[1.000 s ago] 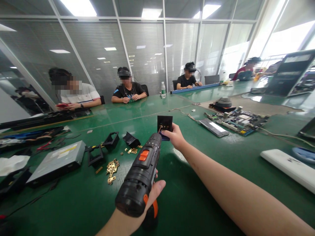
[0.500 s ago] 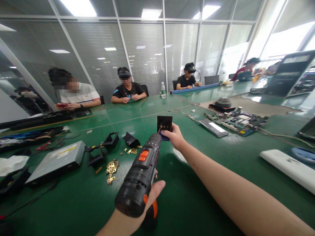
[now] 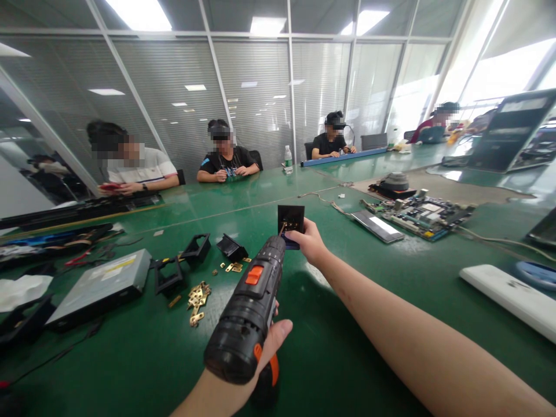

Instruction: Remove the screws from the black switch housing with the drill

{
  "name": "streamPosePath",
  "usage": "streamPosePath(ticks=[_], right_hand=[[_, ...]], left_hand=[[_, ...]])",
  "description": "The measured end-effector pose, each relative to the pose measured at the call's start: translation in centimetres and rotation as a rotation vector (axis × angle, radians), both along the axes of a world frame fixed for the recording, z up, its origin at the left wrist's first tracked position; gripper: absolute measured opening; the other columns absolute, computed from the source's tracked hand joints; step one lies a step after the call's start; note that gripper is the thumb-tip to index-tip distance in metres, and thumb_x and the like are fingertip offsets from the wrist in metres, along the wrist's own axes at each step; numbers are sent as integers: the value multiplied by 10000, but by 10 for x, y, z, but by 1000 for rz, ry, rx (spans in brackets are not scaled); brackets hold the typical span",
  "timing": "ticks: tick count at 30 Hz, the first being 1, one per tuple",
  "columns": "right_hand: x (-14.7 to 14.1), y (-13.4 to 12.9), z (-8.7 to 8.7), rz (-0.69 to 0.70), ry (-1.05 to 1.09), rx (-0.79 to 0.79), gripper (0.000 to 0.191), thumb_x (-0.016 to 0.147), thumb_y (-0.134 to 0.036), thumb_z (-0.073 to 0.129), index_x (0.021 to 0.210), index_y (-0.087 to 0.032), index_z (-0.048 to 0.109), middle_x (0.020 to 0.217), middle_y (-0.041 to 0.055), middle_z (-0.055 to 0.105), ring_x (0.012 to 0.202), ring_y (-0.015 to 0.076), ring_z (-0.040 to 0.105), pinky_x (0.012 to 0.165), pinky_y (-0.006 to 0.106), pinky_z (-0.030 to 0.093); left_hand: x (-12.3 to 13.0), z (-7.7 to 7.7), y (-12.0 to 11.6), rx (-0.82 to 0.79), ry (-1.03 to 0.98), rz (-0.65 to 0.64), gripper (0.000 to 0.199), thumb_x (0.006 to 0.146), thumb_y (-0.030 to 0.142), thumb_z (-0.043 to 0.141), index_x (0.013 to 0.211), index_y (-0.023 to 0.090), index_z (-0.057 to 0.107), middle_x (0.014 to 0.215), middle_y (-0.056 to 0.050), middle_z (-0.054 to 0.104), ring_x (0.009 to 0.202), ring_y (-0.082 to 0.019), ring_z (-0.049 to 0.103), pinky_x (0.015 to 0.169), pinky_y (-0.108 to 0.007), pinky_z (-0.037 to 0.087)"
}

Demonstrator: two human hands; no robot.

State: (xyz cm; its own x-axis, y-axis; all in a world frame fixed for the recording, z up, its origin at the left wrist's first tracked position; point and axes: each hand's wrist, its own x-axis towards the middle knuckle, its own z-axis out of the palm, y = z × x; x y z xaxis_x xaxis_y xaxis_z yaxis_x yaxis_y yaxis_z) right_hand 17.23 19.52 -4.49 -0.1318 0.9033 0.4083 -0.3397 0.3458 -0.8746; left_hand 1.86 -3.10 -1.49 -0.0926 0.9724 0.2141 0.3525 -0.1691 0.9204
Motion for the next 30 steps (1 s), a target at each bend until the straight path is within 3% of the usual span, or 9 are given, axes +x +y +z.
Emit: streamPosePath(ticks=[9,14,30], right_hand=[[-2,0,3,-19,10,-16,268,631,-335,748,846,-182,703,807,21,720,760,206,637,740,336,507],[-3,1,2,-26,3,-18,234,658,-342,722,826,-180,699,800,19,711,753,201,625,727,326,494],[-5,2,-1,-65,-12,-47,244,686,-393,684,820,-190,670,791,11,692,756,199,603,733,325,495]], left_hand=[[-2,11,-1,-56,25,-69,176,796,359,780,853,263,645,1025,-67,735,1036,-328,729,999,-564,579],[6,16,-6,-108,-61,22,239,767,409,777,922,269,662,1001,-63,720,1066,-342,720,1062,-593,535],[1,8,-5,-89,-42,-28,219,793,400,796,899,265,660,1058,-82,764,1119,-352,717,1065,-566,550]])
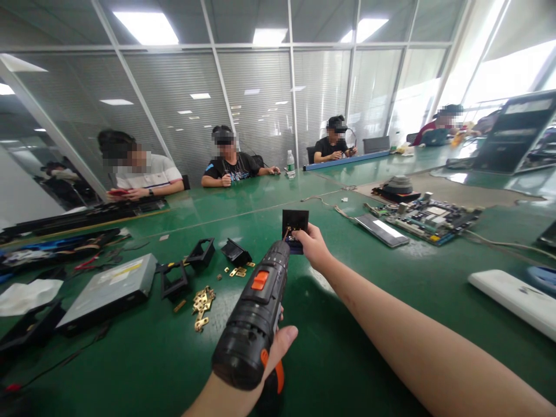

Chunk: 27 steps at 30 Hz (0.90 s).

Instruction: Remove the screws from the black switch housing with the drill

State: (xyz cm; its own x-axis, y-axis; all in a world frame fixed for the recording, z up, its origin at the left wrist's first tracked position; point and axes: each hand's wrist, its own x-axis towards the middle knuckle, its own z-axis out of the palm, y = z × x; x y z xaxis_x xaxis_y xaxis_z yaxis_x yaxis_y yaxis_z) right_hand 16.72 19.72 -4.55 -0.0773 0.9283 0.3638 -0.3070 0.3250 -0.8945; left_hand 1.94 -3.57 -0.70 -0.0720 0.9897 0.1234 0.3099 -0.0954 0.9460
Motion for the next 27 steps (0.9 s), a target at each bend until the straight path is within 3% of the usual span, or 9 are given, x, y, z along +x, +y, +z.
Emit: streamPosePath(ticks=[8,14,23,27], right_hand=[[1,0,-1,11,4,-5,257,693,-394,693,836,-181,689,815,20,709,785,213,627,757,335,497],[1,1,-2,-6,-27,7,249,713,-402,680,835,-185,690,813,19,709,764,206,615,748,332,494],[0,0,-1,7,-24,-1,252,720,-400,678,857,-189,691,823,25,718,787,221,645,760,343,516],[0,0,-2,0,-31,-3,253,718,-399,672,850,-185,693,831,32,727,802,227,655,773,347,522]], left_hand=[[-1,-11,3,6,5,48,265,775,399,786,970,256,675,1047,-89,741,1047,-334,713,1016,-560,571],[-2,-11,2,22,18,41,336,800,474,762,1049,257,697,1049,-92,738,1039,-344,716,1030,-568,550],[-2,-15,3,34,36,53,271,799,488,763,919,267,661,1059,-98,758,1069,-347,720,1065,-572,545],[-2,-13,1,8,17,52,344,799,518,766,1015,258,706,1074,-100,769,1073,-349,724,1076,-569,536]])
